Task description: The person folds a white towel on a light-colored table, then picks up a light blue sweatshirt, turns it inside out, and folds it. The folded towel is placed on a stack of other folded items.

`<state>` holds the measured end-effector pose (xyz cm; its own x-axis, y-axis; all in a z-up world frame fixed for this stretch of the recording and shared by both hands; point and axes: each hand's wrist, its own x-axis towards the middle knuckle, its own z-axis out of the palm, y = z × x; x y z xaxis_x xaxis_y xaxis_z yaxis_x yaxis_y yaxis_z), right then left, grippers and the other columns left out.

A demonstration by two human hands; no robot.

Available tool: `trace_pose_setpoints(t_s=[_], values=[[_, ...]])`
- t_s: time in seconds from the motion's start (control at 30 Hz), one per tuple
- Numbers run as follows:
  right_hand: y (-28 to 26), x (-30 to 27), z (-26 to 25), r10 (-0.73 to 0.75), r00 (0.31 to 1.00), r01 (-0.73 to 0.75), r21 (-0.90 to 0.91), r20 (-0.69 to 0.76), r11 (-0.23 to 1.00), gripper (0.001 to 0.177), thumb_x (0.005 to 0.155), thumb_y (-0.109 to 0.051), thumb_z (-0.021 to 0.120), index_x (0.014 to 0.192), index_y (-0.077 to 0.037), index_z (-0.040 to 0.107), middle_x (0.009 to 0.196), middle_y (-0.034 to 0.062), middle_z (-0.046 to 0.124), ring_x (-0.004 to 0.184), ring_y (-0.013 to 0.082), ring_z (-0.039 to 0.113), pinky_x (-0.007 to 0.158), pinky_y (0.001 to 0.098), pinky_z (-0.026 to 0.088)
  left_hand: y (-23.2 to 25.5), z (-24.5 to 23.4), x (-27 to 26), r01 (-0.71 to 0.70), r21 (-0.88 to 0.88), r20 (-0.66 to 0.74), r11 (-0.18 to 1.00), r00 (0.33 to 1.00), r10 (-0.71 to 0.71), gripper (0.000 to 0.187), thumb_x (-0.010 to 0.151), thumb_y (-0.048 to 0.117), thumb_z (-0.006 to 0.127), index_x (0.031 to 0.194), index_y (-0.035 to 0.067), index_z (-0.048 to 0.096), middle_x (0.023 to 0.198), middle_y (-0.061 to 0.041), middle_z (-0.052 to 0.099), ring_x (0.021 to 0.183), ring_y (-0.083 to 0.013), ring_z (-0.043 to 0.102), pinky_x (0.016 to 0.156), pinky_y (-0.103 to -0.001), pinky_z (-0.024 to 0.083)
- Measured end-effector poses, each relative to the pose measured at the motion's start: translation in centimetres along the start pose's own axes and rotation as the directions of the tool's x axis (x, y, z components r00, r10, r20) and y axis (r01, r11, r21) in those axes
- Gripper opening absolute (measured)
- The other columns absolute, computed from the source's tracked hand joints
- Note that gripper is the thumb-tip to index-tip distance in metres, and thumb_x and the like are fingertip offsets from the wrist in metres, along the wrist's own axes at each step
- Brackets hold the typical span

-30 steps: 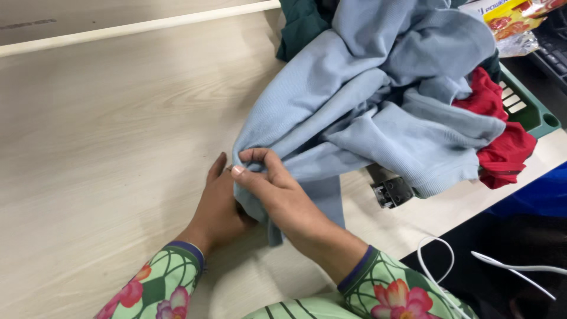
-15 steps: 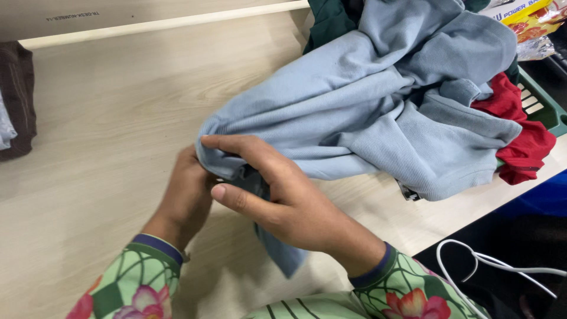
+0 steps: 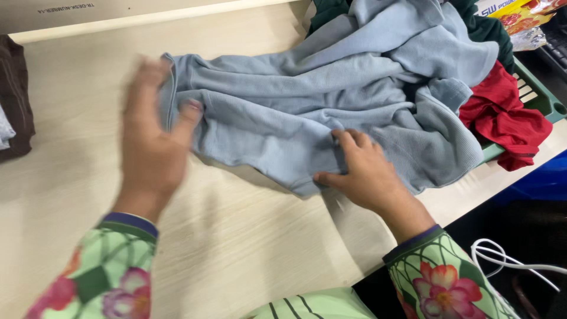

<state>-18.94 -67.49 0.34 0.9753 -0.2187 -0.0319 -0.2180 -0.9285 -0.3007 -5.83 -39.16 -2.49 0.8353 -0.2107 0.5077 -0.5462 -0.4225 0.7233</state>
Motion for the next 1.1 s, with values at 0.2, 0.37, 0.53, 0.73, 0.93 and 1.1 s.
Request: trace_pose_setpoints(t_s=[0.2, 0.37, 0.53, 0.73, 0.93, 1.1], values=[[-1.5, -0.4, 1.4, -0.105, 0.994, 0.102, -0.048, -0.042, 0.994, 0.059, 0.087, -0.04, 0.075, 0.136, -0.011, 0.058, 0.135, 0.0247, 0.054, 0.119, 0.0456, 0.056, 0.097, 0.0483, 0.05, 3.5, 5.8, -6.3, -0.328, 0.206, 0.414, 0.922, 0.883, 0.221, 0.05, 0.09, 0.038, 0.067, 0.132, 0.013, 0.062, 0.136, -0.011, 0.057, 0.13, -0.0314, 0.048, 0.112, -0.057, 0.024], [-4.1, -1.2, 0.8, 0.01, 0.981, -0.034, 0.121, 0.194, 0.992, 0.053, 0.089, -0.04, 0.07, 0.133, -0.014, 0.058, 0.119, 0.0183, 0.065, 0.102, 0.0369, 0.069, 0.088, 0.0445, 0.055, 1.3, 3.6, -6.2, -0.186, 0.328, 0.375, 0.926, 0.925, 0.053, 0.03, 0.093, 0.03, 0.063, 0.119, 0.016, 0.069, 0.11, -0.005, 0.068, 0.113, -0.0292, 0.06, 0.1, -0.049, 0.039], [-6.3, -2.1, 1.0, -0.306, 0.886, 0.072, 0.548, 0.349, 0.833, 0.053, 0.091, -0.038, 0.07, 0.135, -0.011, 0.059, 0.121, 0.0138, 0.071, 0.107, 0.0257, 0.073, 0.089, 0.0362, 0.058, -2.1, -1.2, -6.2, -0.035, 0.657, 0.199, 0.753, 0.972, -0.128, 0.031, 0.098, 0.037, 0.063, 0.117, 0.013, 0.068, 0.111, -0.007, 0.071, 0.116, -0.0306, 0.061, 0.101, -0.049, 0.037], [-4.6, -1.6, 1.0, -0.328, 0.935, 0.204, 0.549, 0.136, 0.811, 0.045, 0.093, -0.034, 0.071, 0.131, -0.012, 0.064, 0.134, 0.0131, 0.067, 0.125, 0.0284, 0.064, 0.101, 0.039, 0.053, -4.3, -4.0, -5.5, 0.162, 0.799, -0.026, 0.579, 0.971, -0.236, 0.037, 0.096, 0.034, 0.065, 0.119, 0.006, 0.067, 0.128, -0.016, 0.064, 0.131, -0.0365, 0.05, 0.103, -0.057, 0.03], [-0.6, 0.8, 1.1, -0.039, 0.958, -0.031, -0.237, -0.285, 0.971, 0.071, 0.082, -0.048, 0.078, 0.139, -0.011, 0.057, 0.15, 0.026, 0.042, 0.136, 0.0493, 0.035, 0.099, 0.0636, 0.032, 0.6, 0.7, -4.7, -0.172, 0.464, 0.217, 0.869, 0.973, 0.077, 0.058, 0.081, 0.019, 0.062, 0.137, 0.008, 0.057, 0.149, -0.014, 0.047, 0.144, -0.0347, 0.035, 0.119, -0.061, 0.022], [0.0, 1.2, 2.5, 0.16, 0.971, -0.198, -0.224, -0.178, 0.954, 0.061, 0.088, -0.054, 0.067, 0.138, -0.019, 0.058, 0.138, 0.015, 0.053, 0.127, 0.0391, 0.048, 0.093, 0.0652, 0.039, 4.3, 4.3, -7.4, -0.397, 0.304, 0.36, 0.866, 0.889, 0.282, 0.058, 0.084, 0.047, 0.066, 0.131, 0.014, 0.059, 0.136, -0.012, 0.051, 0.134, -0.0348, 0.037, 0.11, -0.071, 0.018]])
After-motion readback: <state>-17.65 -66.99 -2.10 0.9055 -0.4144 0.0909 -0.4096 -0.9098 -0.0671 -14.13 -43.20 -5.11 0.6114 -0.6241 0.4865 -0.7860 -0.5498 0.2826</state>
